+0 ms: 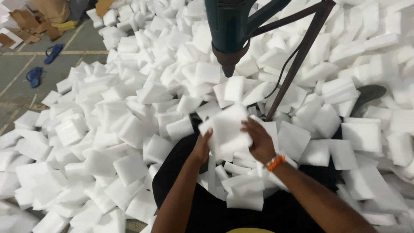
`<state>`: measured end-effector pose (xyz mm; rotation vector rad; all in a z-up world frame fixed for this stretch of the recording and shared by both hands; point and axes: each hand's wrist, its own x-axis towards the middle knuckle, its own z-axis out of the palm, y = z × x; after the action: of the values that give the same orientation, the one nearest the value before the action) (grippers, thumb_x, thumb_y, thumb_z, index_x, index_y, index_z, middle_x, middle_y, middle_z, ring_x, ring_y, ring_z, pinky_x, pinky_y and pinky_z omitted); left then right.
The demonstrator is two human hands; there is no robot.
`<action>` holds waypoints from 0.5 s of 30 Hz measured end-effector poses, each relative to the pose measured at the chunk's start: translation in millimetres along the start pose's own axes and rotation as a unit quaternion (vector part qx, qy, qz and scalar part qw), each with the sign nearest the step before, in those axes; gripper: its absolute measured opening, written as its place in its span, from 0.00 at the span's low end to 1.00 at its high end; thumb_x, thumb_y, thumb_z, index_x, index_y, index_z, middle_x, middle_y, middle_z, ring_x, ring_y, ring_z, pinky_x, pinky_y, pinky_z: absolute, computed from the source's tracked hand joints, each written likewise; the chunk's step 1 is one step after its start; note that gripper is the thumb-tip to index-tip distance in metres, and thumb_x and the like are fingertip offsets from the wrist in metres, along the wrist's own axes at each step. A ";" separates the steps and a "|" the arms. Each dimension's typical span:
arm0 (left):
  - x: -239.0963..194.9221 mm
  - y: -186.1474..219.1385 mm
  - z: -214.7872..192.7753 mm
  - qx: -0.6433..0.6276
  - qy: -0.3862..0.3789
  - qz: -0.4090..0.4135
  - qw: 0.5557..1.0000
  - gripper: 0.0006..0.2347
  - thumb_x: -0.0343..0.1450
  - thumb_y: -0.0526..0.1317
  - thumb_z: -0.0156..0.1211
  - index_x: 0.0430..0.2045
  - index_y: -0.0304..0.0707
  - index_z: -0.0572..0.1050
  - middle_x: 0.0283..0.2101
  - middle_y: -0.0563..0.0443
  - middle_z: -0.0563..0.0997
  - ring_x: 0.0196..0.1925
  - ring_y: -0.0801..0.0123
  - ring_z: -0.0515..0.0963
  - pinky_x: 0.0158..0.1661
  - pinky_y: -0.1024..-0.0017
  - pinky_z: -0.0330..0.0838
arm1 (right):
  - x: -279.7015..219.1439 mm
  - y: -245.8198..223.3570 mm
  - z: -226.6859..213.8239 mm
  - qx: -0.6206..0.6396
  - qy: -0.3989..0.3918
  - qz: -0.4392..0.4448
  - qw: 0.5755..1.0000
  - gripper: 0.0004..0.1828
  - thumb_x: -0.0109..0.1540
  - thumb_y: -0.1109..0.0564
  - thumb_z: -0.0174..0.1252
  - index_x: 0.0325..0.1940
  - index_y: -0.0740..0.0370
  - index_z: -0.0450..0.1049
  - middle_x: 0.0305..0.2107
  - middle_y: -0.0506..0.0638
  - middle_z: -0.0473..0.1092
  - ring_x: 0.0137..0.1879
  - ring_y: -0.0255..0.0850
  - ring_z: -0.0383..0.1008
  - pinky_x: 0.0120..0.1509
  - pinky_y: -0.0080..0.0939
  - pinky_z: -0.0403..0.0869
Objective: The person sits on the floor and repeatedly picks up white foam pieces, places them under a stationary heat gun, and then sets them aside. The process is repeated continuously with individual foam pieces.
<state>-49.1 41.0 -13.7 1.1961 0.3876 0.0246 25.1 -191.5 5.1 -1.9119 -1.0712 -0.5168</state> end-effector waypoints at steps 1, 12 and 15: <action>-15.0 -0.5 -4.6 0.086 0.033 -0.031 0.995 0.36 0.66 0.57 0.61 0.65 0.34 0.61 0.60 0.39 0.74 0.62 0.50 0.74 0.61 0.50 0.67 | -9.6 -4.9 -4.6 -0.013 -0.019 -0.028 0.999 0.27 0.51 0.73 0.52 0.53 0.57 0.75 0.60 0.54 0.71 0.73 0.54 0.64 0.73 0.52 0.68; -143.1 -8.0 -179.9 0.443 0.209 -0.078 0.868 0.29 0.68 0.51 0.66 0.58 0.27 0.72 0.44 0.38 0.84 0.42 0.59 0.83 0.44 0.64 0.76 | -89.1 -23.6 -3.3 0.005 -0.061 0.024 0.998 0.20 0.61 0.64 0.58 0.58 0.59 0.74 0.57 0.55 0.70 0.58 0.49 0.71 0.59 0.46 0.74; -222.4 -4.4 -293.7 0.497 0.314 -0.086 0.804 0.24 0.72 0.49 0.61 0.57 0.31 0.71 0.47 0.39 0.82 0.46 0.57 0.80 0.48 0.63 0.74 | -103.5 -3.2 -5.3 -0.019 -0.086 0.107 0.990 0.19 0.60 0.61 0.61 0.55 0.56 0.75 0.51 0.52 0.74 0.57 0.49 0.74 0.60 0.46 0.75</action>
<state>-347.6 254.6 -46.0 2.1917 1.1955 0.0662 -33.8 -244.7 -61.7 -2.1048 -0.9537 -0.2573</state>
